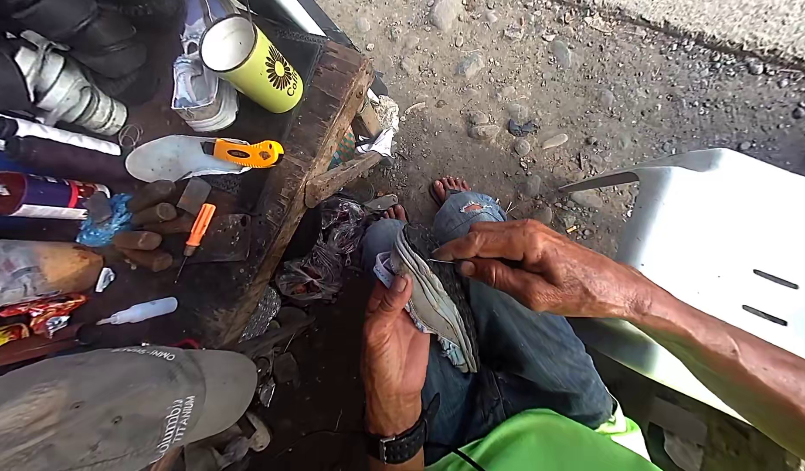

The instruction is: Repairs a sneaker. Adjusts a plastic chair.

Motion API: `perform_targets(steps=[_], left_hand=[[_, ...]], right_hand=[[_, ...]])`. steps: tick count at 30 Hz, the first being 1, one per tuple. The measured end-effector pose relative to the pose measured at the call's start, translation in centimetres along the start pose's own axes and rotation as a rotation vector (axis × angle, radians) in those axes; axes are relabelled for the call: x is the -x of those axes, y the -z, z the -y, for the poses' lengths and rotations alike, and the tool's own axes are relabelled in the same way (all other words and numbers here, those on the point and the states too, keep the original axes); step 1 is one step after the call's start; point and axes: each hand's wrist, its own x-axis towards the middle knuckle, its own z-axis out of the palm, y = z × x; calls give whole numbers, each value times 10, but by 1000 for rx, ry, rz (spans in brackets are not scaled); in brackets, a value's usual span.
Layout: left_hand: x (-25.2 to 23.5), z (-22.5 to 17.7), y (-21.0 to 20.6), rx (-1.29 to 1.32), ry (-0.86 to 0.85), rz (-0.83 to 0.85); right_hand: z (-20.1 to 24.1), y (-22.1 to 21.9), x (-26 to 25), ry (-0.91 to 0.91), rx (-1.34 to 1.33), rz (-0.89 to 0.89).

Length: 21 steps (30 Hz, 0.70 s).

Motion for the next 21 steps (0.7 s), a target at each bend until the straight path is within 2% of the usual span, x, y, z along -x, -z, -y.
perform_targets(steps=[6,11,21], left_hand=[[2,6,-4,-13,-70,-1],[3,11,-5,-37,-108,2],[3,20,-8,-68,-136,-42]], right_hand=[[13,20,-6,47,296,82],[28,38,-21,88,517,219],[55,51,-53,82,743,435]])
